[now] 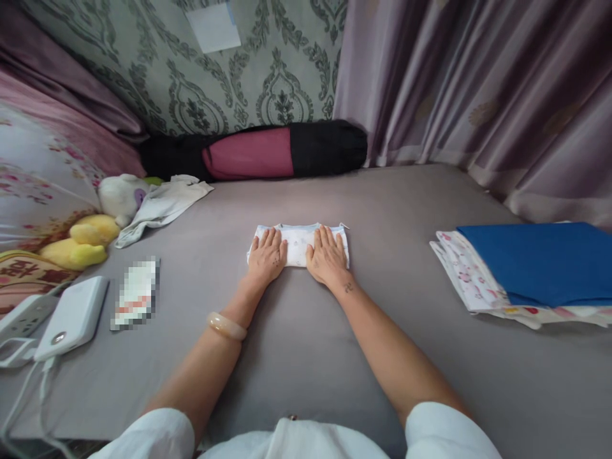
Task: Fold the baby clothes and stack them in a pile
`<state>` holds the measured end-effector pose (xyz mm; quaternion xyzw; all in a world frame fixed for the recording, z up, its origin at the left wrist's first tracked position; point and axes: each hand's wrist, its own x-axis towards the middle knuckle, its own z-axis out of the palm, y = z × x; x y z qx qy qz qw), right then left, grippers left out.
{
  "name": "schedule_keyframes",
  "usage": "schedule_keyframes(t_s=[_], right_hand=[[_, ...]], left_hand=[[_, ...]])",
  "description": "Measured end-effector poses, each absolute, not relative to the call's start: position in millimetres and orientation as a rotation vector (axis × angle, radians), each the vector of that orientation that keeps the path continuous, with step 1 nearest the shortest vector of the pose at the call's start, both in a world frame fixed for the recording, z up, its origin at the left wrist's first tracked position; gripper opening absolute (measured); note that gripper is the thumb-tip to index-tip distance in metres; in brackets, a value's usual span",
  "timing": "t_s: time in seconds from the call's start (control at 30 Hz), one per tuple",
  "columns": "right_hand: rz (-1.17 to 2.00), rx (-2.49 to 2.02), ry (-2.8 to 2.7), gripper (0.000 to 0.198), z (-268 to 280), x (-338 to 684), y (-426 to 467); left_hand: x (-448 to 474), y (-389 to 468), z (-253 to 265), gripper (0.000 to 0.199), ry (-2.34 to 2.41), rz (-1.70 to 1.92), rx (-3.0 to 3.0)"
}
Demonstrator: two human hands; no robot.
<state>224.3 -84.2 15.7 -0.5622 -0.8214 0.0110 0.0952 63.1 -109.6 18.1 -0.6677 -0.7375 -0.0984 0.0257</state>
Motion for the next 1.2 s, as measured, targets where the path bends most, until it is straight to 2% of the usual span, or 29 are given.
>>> schedule_keyframes(t_s=[0.67,0.9,1.2], right_hand=[[-0.078,-1.777,-2.358,0.056,16.8,240.8,-80.1],[-0.031,-1.802,-2.366,0.057,16.3,241.6,-78.9],[0.017,-1.922,-2.186,0.060,9.9,254.6,-69.4]], left_hand=[[50.4,-113.2,22.3,0.052,-2.358,-0.341,-1.951],[47.9,-111.8,21.7,0.053,-2.418,-0.260,-1.969],[34.3,-110.5,17.4,0.057,-2.469,-0.353,-1.904]])
